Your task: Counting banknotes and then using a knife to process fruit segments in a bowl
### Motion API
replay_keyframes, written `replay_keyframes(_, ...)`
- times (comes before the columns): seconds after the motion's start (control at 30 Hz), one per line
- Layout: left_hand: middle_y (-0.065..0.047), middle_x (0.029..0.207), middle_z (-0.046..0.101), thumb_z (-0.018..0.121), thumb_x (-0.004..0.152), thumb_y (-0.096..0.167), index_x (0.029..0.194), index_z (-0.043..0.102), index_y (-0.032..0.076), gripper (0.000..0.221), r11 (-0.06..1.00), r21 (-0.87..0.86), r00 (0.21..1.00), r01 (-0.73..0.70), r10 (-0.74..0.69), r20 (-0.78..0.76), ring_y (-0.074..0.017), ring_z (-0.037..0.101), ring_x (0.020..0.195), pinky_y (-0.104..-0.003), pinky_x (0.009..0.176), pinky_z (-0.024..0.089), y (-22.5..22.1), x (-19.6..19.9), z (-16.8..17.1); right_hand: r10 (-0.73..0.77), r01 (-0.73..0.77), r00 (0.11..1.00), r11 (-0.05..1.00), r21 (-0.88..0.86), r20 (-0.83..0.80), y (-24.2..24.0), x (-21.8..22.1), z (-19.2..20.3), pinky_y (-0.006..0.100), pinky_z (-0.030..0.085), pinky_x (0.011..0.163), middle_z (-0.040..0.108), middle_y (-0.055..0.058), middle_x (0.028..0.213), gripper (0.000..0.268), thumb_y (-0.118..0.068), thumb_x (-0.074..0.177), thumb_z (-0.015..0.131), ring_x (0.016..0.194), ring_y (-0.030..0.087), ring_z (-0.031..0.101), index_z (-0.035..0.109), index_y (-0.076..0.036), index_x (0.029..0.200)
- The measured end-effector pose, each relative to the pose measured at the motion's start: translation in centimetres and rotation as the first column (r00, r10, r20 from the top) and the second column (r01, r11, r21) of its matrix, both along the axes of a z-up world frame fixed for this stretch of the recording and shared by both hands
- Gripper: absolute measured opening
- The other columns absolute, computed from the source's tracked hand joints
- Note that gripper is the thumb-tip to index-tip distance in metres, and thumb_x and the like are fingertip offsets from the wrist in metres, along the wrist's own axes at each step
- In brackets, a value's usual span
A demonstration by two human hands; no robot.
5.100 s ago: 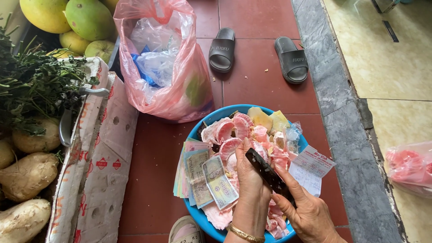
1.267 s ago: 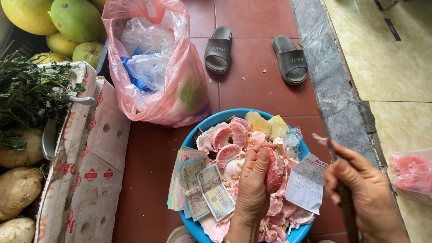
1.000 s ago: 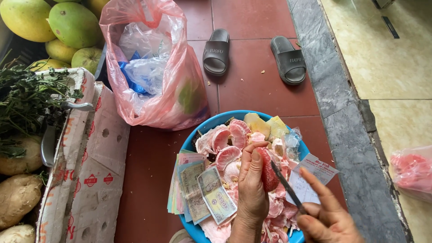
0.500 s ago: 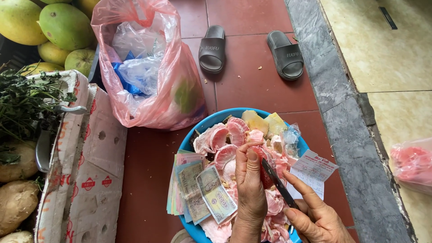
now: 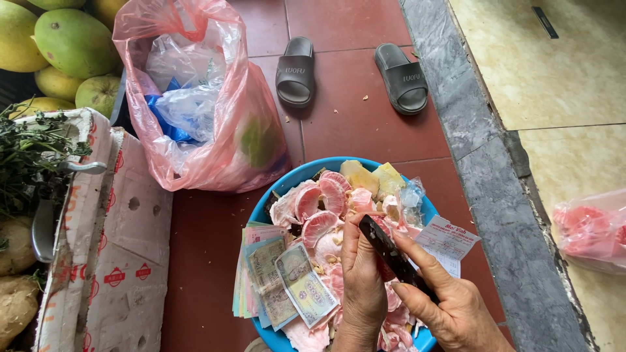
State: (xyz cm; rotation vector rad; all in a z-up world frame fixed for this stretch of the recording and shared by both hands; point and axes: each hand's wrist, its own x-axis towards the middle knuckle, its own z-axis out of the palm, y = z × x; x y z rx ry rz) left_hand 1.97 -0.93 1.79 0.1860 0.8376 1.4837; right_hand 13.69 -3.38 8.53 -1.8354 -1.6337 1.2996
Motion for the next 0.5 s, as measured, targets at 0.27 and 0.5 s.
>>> replay_keyframes(0.27,0.004,0.064,0.048,0.059,0.102,0.037,0.104,0.064,0.011,0.026,0.996,0.036,0.996,0.080,-0.081,0.036,-0.0050,0.038,0.052,-0.022,0.048,0.025,-0.1,-0.3,0.7,-0.234,0.202,0.780,0.972,-0.120,-0.580,-0.4,1.3,-3.1,0.026,0.019,0.035,0.058,0.010,0.062,0.051,-0.005,0.087,0.071,0.041,0.011,0.031,0.070,-0.006,0.139)
replay_keyframes(0.5,-0.004,0.088,0.063,0.063,0.102,0.026,0.107,0.060,0.008,0.019,0.988,0.150,0.948,0.030,-0.076,0.309,-0.0101,0.057,0.075,-0.023,0.071,0.046,0.1,0.2,-0.9,-0.278,0.234,0.735,0.960,-0.154,-0.619,0.9,2.5,-0.8,0.032,0.022,0.026,0.040,0.014,0.045,0.054,-0.013,0.081,0.070,0.031,0.023,0.036,0.073,0.000,0.134)
